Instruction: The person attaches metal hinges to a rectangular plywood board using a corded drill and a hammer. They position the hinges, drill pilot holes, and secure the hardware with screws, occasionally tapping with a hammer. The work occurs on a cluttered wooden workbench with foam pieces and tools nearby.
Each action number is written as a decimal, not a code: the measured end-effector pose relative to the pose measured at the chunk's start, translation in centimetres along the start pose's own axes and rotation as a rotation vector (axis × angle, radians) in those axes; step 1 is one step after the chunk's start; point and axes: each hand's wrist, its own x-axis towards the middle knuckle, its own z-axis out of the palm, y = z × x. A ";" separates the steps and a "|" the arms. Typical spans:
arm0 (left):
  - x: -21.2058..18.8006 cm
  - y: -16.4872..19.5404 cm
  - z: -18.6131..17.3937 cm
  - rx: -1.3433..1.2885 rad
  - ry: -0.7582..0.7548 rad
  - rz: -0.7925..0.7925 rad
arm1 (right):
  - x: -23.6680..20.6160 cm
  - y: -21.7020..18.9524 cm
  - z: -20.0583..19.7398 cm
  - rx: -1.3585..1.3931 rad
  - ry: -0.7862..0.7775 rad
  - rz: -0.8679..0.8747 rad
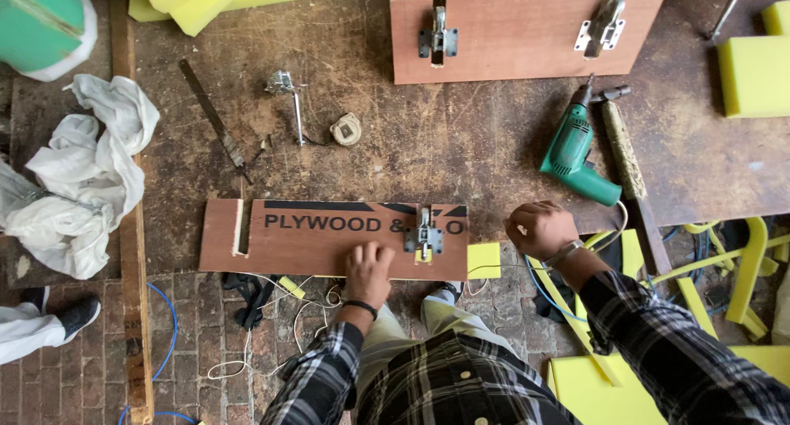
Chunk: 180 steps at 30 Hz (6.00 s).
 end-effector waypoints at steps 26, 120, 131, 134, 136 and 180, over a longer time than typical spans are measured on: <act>6.2 -54.4 -19.6 -0.016 -0.009 -0.246 | 33.5 -48.4 16.2 0.233 -0.131 -0.179; 3.4 -87.7 -20.2 -0.281 -0.155 0.523 | 45.9 -82.6 38.9 0.498 -0.040 0.318; 2.6 -88.6 -19.0 -0.486 -0.275 0.266 | 45.5 -81.4 38.0 0.442 -0.048 0.195; 2.5 -88.7 -18.7 -0.493 -0.269 0.267 | 45.4 -81.3 38.0 0.453 -0.021 0.169; 2.4 -88.6 -18.7 -0.502 -0.272 0.258 | 45.1 -81.3 38.0 0.451 -0.026 0.169; 4.2 -88.6 -22.8 -0.853 -0.094 -0.100 | 63.5 -65.3 32.8 0.045 -0.041 0.591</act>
